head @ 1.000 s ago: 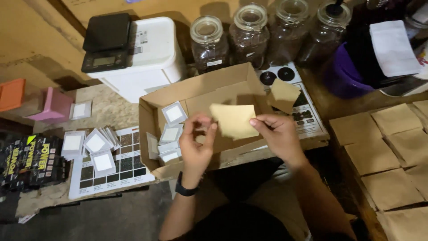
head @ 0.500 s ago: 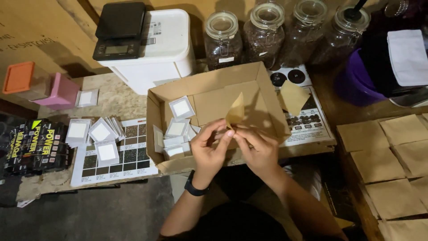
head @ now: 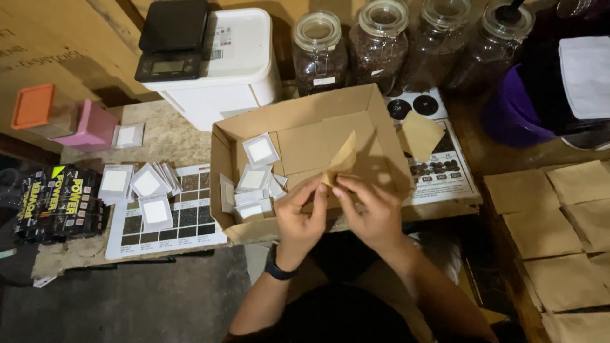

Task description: The person repeatedly picks small white packets from a cardboard box, places them into small brown paper bags, folds the bag tops closed, and arranges the finished bags on a wooden tray. The person continues this cycle throughout the clip.

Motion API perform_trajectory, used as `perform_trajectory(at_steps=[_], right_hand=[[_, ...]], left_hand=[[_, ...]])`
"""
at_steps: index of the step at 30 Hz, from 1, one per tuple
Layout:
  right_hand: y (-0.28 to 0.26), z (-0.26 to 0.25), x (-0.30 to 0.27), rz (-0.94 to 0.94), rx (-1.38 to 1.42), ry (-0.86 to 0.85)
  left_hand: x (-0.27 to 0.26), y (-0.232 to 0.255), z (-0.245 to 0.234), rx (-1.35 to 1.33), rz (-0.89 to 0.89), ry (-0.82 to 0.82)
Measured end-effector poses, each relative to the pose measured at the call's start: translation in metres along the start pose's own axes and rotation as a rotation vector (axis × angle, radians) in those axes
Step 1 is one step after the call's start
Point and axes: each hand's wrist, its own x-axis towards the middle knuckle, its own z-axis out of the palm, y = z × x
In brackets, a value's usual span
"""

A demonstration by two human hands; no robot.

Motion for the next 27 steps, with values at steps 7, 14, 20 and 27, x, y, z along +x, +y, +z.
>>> perform_trajectory(at_steps=[7, 14, 20, 27], right_hand=[[-0.004, 0.009, 0.004, -0.329, -0.333, 0.082], [0.008, 0.012, -0.004, -0.502, -0.362, 0.08], [-0.002, 0.012, -0.011, -0.591, -0.29, -0.042], [-0.01, 0.007, -0.007, -0.571, -0.333, -0.093]], left_hand=[[-0.002, 0.002, 0.007, 0.264, 0.188, 0.09], [-0.018, -0.043, 0.001, -0.591, -0.382, -0.095], [-0.016, -0.048, 0.0, -0.925, -0.541, -0.097], [-0.019, -0.045, 0.004, -0.895, -0.538, -0.02]])
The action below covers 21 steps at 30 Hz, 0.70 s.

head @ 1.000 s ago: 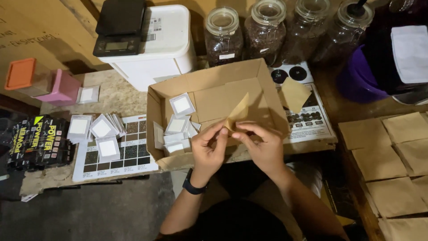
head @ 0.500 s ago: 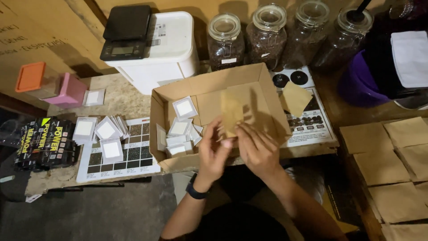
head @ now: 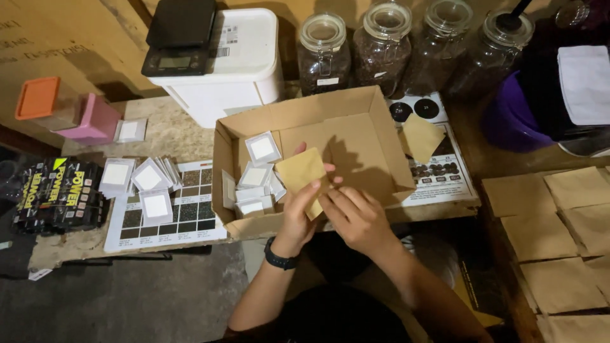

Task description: The person repeatedly picks small white packets from a cardboard box, places them into small brown paper bags, folds the bag tops closed, and arranges the finished bags on a wooden tray. The person continues this cycle throughout the clip.

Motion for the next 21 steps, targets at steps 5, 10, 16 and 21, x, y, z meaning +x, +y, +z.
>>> perform_trajectory(at_steps=[5, 10, 16, 21], right_hand=[[0.004, -0.001, 0.002, 0.009, -0.077, 0.072], [0.003, 0.001, 0.005, 0.017, -0.076, 0.135], [0.005, 0.005, 0.005, -0.001, -0.044, 0.113], [0.004, 0.01, 0.004, 0.015, -0.119, 0.171]], left_hand=[[-0.003, -0.007, 0.0, 0.005, 0.033, 0.031], [0.0, -0.009, -0.002, -0.09, 0.066, 0.046], [0.005, -0.015, -0.016, -0.146, 0.088, 0.071], [0.005, -0.017, -0.014, -0.141, 0.072, 0.129]])
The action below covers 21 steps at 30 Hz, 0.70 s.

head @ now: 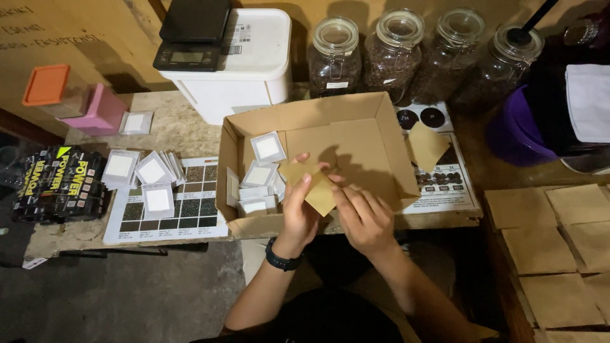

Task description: The person repeatedly picks small white packets from a cardboard box, places them into small brown paper bags, folds the bag tops closed, and arranges the finished bags on a wooden tray. The person continues this cycle throughout the clip.

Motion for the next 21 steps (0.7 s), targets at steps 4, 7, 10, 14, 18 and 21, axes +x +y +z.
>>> perform_trajectory(at_steps=[4, 7, 10, 14, 18, 21], right_hand=[[-0.001, 0.003, -0.007, 0.023, -0.03, 0.002], [-0.002, 0.007, -0.015, 0.108, 0.021, 0.065], [-0.005, 0.004, -0.01, 0.156, 0.022, 0.132], [-0.009, 0.007, -0.019, 0.198, 0.015, 0.191], [-0.012, 0.004, -0.016, 0.255, 0.038, 0.209], [-0.016, 0.003, -0.006, 0.292, 0.09, 0.227]], left_hand=[[0.003, -0.006, -0.007, 0.018, 0.011, 0.025], [0.002, -0.004, -0.004, -0.017, 0.015, 0.028], [0.0, 0.0, 0.001, -0.014, 0.019, 0.011], [-0.001, 0.0, 0.003, 0.011, 0.054, -0.014], [-0.004, -0.001, 0.002, 0.004, 0.078, -0.025], [-0.004, 0.002, 0.006, 0.019, 0.105, -0.029]])
